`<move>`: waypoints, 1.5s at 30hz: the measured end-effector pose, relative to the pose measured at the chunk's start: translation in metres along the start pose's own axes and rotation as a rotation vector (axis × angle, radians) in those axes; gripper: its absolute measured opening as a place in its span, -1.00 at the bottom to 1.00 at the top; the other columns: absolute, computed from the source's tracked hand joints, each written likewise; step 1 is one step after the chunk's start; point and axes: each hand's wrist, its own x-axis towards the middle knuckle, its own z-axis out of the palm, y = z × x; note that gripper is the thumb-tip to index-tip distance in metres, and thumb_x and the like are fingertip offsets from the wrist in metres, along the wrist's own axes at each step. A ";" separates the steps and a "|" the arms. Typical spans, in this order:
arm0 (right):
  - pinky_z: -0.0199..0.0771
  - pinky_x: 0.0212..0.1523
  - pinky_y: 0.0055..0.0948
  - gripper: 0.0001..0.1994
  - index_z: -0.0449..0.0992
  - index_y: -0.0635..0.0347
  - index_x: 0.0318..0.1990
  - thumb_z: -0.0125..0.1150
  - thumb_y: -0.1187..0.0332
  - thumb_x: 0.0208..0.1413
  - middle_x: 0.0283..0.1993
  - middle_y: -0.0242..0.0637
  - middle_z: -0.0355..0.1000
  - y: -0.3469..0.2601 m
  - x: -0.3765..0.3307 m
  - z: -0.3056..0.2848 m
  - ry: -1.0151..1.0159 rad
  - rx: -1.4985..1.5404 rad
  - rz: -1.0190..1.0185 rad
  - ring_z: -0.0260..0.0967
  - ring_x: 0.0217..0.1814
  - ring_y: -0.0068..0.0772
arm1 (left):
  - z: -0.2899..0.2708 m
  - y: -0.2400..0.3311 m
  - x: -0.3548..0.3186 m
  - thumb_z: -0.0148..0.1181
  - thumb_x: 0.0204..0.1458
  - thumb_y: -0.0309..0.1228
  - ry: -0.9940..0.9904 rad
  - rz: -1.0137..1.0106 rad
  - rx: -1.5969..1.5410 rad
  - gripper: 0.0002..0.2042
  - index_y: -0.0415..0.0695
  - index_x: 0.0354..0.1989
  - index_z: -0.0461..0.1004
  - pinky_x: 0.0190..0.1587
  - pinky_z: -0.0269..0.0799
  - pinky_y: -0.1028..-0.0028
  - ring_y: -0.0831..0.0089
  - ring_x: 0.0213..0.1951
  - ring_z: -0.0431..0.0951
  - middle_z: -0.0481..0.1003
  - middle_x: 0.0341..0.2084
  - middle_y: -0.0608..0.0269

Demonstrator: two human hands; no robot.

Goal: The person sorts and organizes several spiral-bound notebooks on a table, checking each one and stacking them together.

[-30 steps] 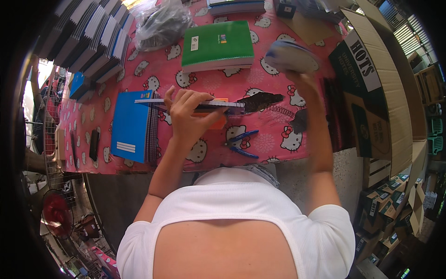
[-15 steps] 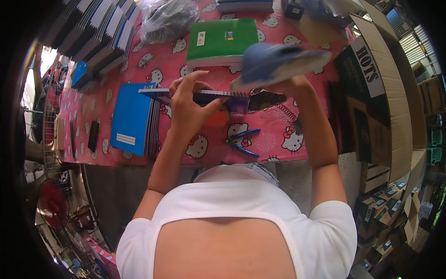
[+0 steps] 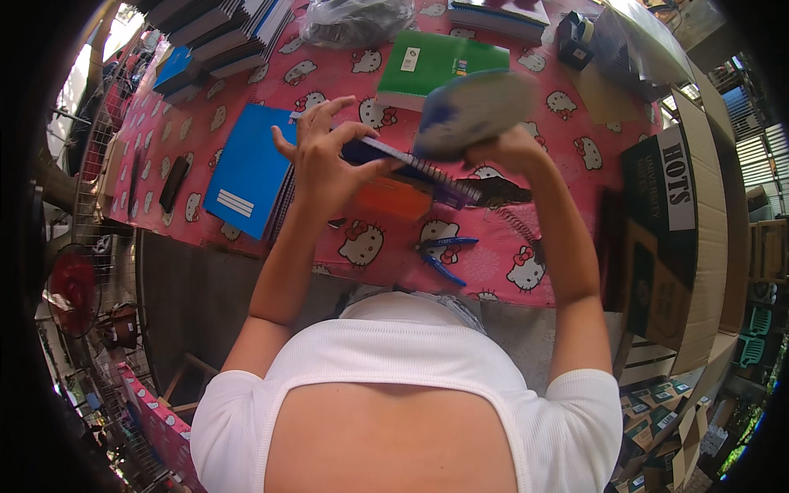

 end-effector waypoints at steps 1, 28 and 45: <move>0.55 -0.27 -0.43 -0.41 0.39 0.28 0.03 0.36 0.53 -0.31 -0.16 -0.23 0.48 -0.003 0.014 0.003 0.031 -0.501 -0.081 0.47 -0.24 -0.37 | -0.002 -0.002 -0.001 0.49 -0.43 0.01 0.011 -0.015 0.000 -0.64 0.08 -0.49 0.60 0.22 -0.50 -0.27 0.23 0.22 0.19 0.39 0.05 0.42; 0.52 -0.23 -0.38 -0.48 0.48 0.31 -0.08 0.29 0.57 -0.40 -0.16 -0.34 0.50 -0.004 0.087 0.039 0.010 -0.488 -0.053 0.45 -0.14 -0.39 | -0.002 -0.043 0.003 0.58 -0.49 -0.13 0.220 -0.079 -0.206 -0.52 -0.11 -0.37 0.56 0.15 0.20 0.11 0.01 0.15 0.23 0.25 0.16 0.01; 0.48 -0.06 -0.39 -0.40 0.45 0.21 0.04 0.34 0.58 -0.34 -0.13 -0.30 0.51 -0.028 0.121 0.082 -0.243 -0.386 -0.227 0.43 -0.10 -0.45 | -0.001 -0.062 -0.017 0.38 -0.13 -0.60 0.379 -0.424 -1.091 -0.59 -0.18 -0.05 0.43 -0.27 0.46 0.59 0.58 -0.21 0.51 0.51 -0.20 0.26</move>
